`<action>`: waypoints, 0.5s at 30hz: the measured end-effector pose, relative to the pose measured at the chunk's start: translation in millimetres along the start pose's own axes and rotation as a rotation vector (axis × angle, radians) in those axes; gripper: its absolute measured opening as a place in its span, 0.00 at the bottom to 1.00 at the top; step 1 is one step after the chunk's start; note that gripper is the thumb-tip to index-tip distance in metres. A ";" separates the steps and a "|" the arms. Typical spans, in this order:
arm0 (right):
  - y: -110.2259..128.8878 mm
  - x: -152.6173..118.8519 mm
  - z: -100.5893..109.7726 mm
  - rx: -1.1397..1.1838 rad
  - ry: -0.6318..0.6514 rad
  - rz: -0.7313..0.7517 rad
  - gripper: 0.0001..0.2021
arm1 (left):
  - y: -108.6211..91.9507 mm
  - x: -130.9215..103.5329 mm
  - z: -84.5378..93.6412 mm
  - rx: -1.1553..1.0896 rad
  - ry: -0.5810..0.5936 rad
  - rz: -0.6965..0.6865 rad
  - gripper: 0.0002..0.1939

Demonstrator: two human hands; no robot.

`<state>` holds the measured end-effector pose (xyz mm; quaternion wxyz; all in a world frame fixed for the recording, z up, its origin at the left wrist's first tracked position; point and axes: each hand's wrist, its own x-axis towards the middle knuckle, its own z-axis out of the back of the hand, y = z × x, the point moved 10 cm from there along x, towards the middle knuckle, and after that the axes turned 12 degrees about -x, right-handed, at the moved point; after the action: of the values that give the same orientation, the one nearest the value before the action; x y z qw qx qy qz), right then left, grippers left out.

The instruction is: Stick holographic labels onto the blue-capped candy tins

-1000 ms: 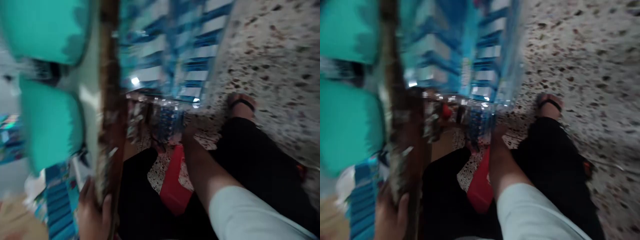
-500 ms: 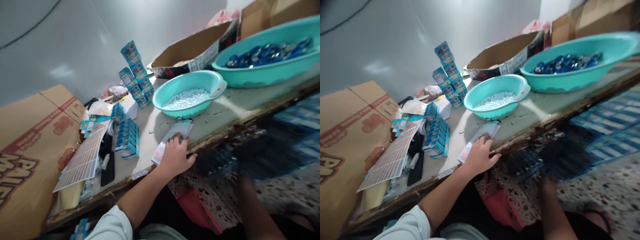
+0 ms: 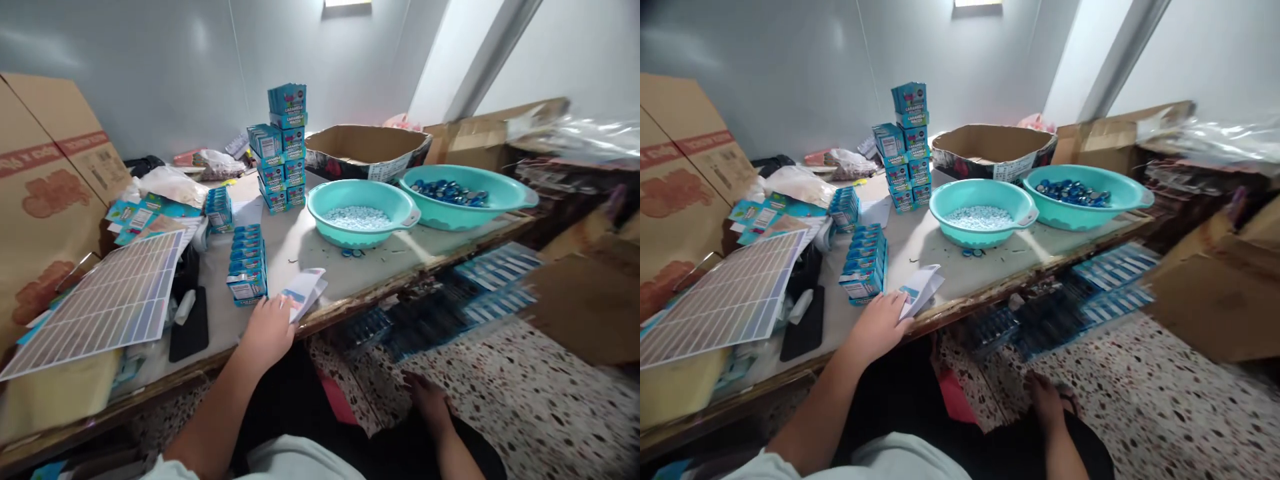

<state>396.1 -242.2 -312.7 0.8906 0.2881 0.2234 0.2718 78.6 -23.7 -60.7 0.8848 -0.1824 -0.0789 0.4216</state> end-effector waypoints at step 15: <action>154.4 -123.3 -29.8 1.035 0.468 0.251 0.44 | -82.1 -64.4 -35.0 -0.179 -0.102 -0.689 0.29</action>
<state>231.9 -200.2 -206.8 0.5217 0.6426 0.4823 0.2869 107.1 -130.1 -60.1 0.9504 -0.2008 -0.2163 0.0983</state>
